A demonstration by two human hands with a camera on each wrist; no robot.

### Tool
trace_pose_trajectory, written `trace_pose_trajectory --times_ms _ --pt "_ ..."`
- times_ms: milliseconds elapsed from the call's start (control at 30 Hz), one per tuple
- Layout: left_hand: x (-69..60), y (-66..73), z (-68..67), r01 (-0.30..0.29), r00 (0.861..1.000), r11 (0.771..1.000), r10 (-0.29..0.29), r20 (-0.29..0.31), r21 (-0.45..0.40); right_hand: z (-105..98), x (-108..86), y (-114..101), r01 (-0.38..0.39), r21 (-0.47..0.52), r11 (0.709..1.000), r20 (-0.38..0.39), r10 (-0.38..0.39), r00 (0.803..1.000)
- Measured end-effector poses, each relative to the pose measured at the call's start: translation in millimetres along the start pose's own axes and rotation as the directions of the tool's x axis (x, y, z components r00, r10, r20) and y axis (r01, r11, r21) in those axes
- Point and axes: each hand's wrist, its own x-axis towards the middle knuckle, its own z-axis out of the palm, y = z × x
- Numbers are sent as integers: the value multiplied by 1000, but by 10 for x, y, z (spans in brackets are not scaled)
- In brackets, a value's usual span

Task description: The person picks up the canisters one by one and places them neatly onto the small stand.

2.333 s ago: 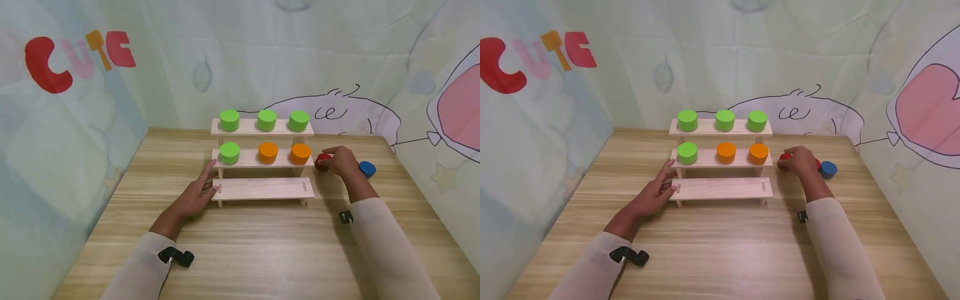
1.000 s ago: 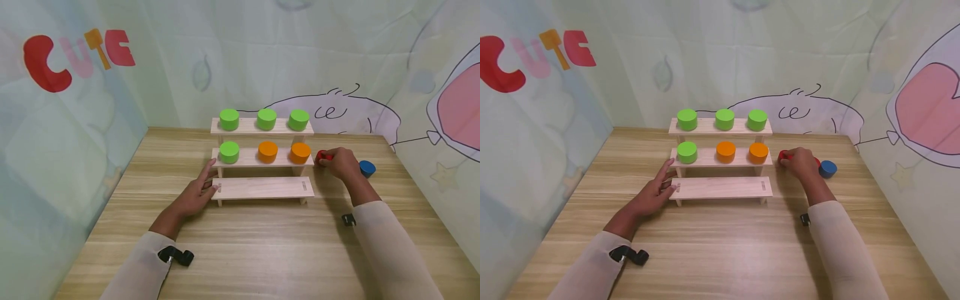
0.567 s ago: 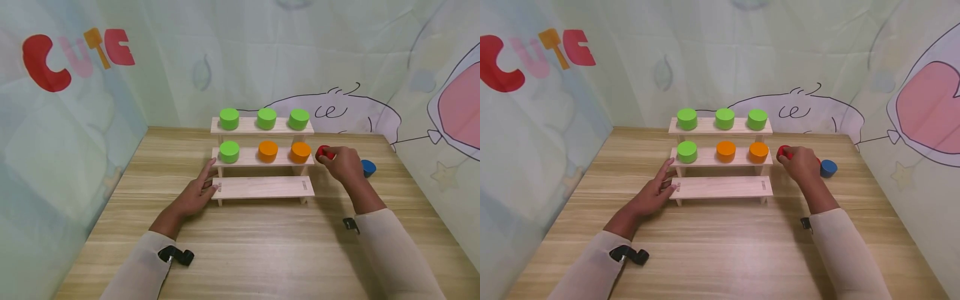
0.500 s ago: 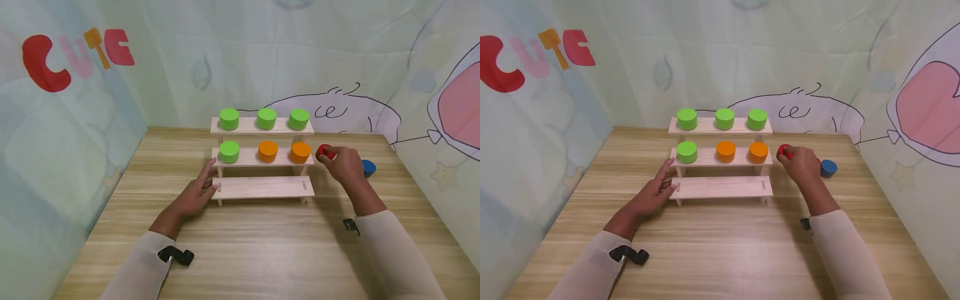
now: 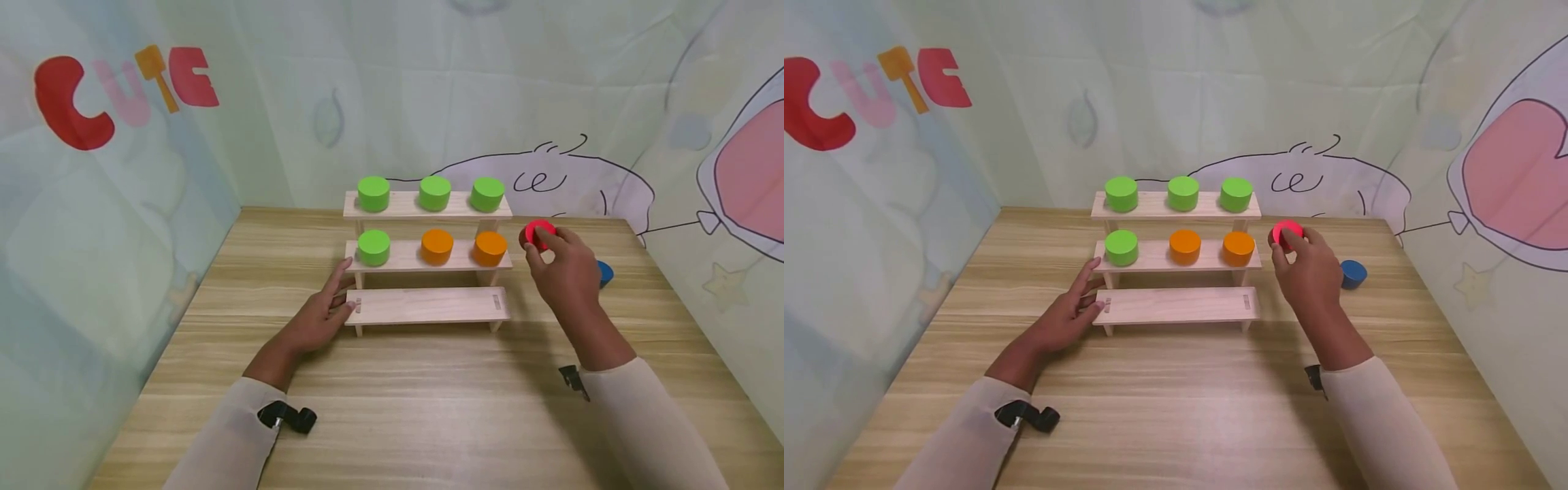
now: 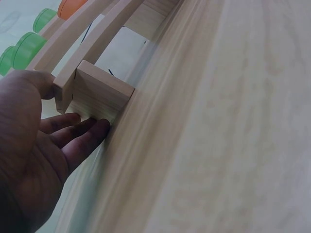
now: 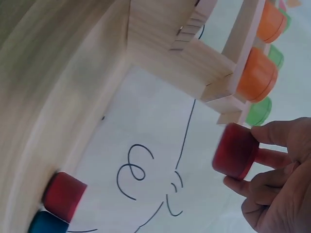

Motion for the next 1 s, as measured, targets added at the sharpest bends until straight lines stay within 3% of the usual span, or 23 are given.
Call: trace_pose_trajectory --times_ms 200,433,667,867,1000 --pt "-2 0 -1 -4 1000 1000 4 1 -2 -8 -47 -75 128 8 992 -159 -125 979" --pt "1 18 -3 -5 1000 1000 5 0 -5 41 -86 -135 274 13 962 -277 -260 925" --pt "-10 13 -3 -6 1000 1000 6 2 -6 99 -151 -208 459 -36 888 -293 -448 845" --pt "-15 -2 -5 -9 1000 1000 9 0 6 148 -218 -301 565 -34 824 -291 -549 783" --pt "-8 -7 -6 -8 1000 1000 8 2 4 199 -255 -362 652 -52 757 -282 -637 717"
